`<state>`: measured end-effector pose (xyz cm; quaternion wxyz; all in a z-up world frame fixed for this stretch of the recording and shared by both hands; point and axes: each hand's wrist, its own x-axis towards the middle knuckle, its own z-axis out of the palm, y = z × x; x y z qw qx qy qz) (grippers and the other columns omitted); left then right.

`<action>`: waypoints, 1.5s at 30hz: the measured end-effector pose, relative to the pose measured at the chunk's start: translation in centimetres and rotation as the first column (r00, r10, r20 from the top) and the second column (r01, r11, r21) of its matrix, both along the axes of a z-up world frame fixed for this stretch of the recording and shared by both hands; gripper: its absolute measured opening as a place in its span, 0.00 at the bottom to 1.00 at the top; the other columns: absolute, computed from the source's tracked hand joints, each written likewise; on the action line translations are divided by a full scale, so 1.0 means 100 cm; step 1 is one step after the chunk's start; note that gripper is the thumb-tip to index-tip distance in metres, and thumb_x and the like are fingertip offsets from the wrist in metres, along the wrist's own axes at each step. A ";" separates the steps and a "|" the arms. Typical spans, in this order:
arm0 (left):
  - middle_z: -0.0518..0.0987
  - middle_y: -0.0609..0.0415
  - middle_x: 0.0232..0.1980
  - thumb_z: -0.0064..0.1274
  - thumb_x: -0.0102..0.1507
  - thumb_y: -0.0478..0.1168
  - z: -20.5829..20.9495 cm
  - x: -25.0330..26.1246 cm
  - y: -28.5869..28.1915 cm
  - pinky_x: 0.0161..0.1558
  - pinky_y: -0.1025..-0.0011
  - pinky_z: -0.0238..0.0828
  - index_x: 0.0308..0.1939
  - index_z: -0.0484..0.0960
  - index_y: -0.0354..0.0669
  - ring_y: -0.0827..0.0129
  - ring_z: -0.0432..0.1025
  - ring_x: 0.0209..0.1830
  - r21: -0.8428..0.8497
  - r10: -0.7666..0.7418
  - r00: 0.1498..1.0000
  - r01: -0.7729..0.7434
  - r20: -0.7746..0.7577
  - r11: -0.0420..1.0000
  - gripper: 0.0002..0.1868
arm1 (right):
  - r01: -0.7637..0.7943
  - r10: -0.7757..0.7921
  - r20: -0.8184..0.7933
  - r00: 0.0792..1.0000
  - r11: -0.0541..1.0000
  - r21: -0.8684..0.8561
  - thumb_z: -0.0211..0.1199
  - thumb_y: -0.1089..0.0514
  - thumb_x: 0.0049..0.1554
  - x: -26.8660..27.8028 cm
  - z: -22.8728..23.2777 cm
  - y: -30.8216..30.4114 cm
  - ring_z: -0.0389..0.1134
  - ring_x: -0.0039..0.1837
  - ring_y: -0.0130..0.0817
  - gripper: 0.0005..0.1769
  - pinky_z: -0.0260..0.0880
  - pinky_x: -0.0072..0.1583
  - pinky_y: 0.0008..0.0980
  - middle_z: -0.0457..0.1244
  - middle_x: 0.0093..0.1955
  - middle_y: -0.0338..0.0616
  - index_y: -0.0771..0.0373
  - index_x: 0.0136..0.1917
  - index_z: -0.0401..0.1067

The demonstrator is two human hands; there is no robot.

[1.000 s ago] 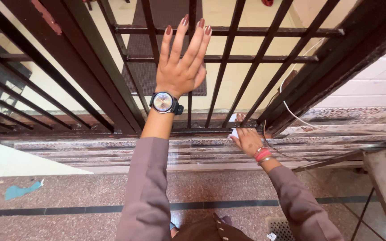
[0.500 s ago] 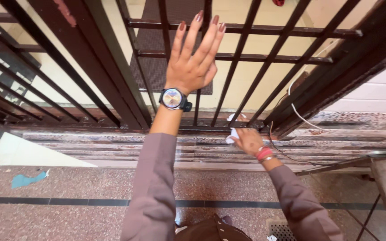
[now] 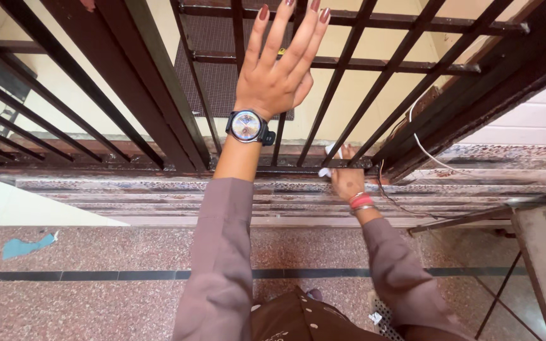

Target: The person wipes a dark metal security grille with a white cloth. They systematically clean the horizontal and vertical bars of the grille, using their left hand to hold the structure steady while wiping with their right hand. The person moves along the grille, cleaning different sections of the metal bars.

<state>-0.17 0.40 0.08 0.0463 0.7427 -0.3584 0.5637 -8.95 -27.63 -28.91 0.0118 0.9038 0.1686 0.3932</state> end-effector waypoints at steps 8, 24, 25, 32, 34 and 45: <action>0.56 0.51 0.81 0.45 0.65 0.33 -0.002 0.000 0.003 0.83 0.46 0.42 0.79 0.63 0.37 0.48 0.49 0.84 -0.006 -0.035 0.999 0.035 -0.010 0.999 0.36 | 0.101 -0.050 -0.415 0.909 0.990 0.102 0.47 0.51 0.66 0.003 -0.017 -0.003 0.64 0.69 0.59 0.25 0.64 0.68 0.52 0.61 0.70 0.61 0.68 0.69 0.68; 0.54 0.51 0.82 0.46 0.65 0.35 -0.004 0.000 0.002 0.84 0.46 0.38 0.80 0.61 0.37 0.48 0.46 0.85 0.009 -0.017 1.000 0.017 -0.020 1.000 0.36 | 0.151 -0.026 -0.807 0.590 0.985 0.079 0.44 0.44 0.69 0.016 -0.018 0.067 0.71 0.55 0.49 0.22 0.69 0.61 0.48 0.70 0.52 0.49 0.54 0.56 0.77; 0.54 0.51 0.82 0.46 0.66 0.35 -0.005 0.000 0.002 0.85 0.46 0.38 0.80 0.61 0.37 0.48 0.46 0.85 0.018 -0.007 1.000 0.008 -0.020 1.000 0.36 | 0.087 0.047 -0.612 0.789 0.978 0.187 0.45 0.47 0.68 0.017 -0.015 0.076 0.70 0.57 0.52 0.21 0.68 0.61 0.49 0.69 0.55 0.52 0.58 0.59 0.74; 0.53 0.51 0.82 0.47 0.66 0.37 -0.010 0.004 0.002 0.85 0.46 0.36 0.80 0.60 0.38 0.48 0.44 0.85 0.006 -0.046 0.999 0.046 -0.025 0.999 0.37 | -0.227 0.321 -0.311 0.895 0.926 0.301 0.49 0.50 0.64 0.016 -0.003 0.129 0.68 0.57 0.57 0.20 0.69 0.55 0.49 0.67 0.59 0.57 0.66 0.60 0.71; 0.54 0.52 0.82 0.48 0.66 0.37 -0.008 0.007 0.001 0.84 0.46 0.36 0.80 0.60 0.37 0.47 0.45 0.85 0.002 -0.043 0.999 0.043 -0.013 0.999 0.37 | -0.137 0.245 -0.411 0.878 0.952 0.275 0.48 0.49 0.66 0.033 -0.003 0.143 0.69 0.57 0.57 0.19 0.70 0.56 0.49 0.68 0.57 0.57 0.64 0.56 0.72; 0.56 0.54 0.81 0.49 0.65 0.37 -0.020 0.011 -0.002 0.82 0.45 0.38 0.80 0.60 0.41 0.50 0.52 0.82 -0.012 -0.051 0.998 0.050 -0.043 0.999 0.37 | -0.129 0.134 -0.817 0.561 0.989 0.073 0.56 0.49 0.57 0.068 -0.070 0.176 0.73 0.49 0.52 0.13 0.73 0.49 0.47 0.71 0.45 0.51 0.55 0.45 0.77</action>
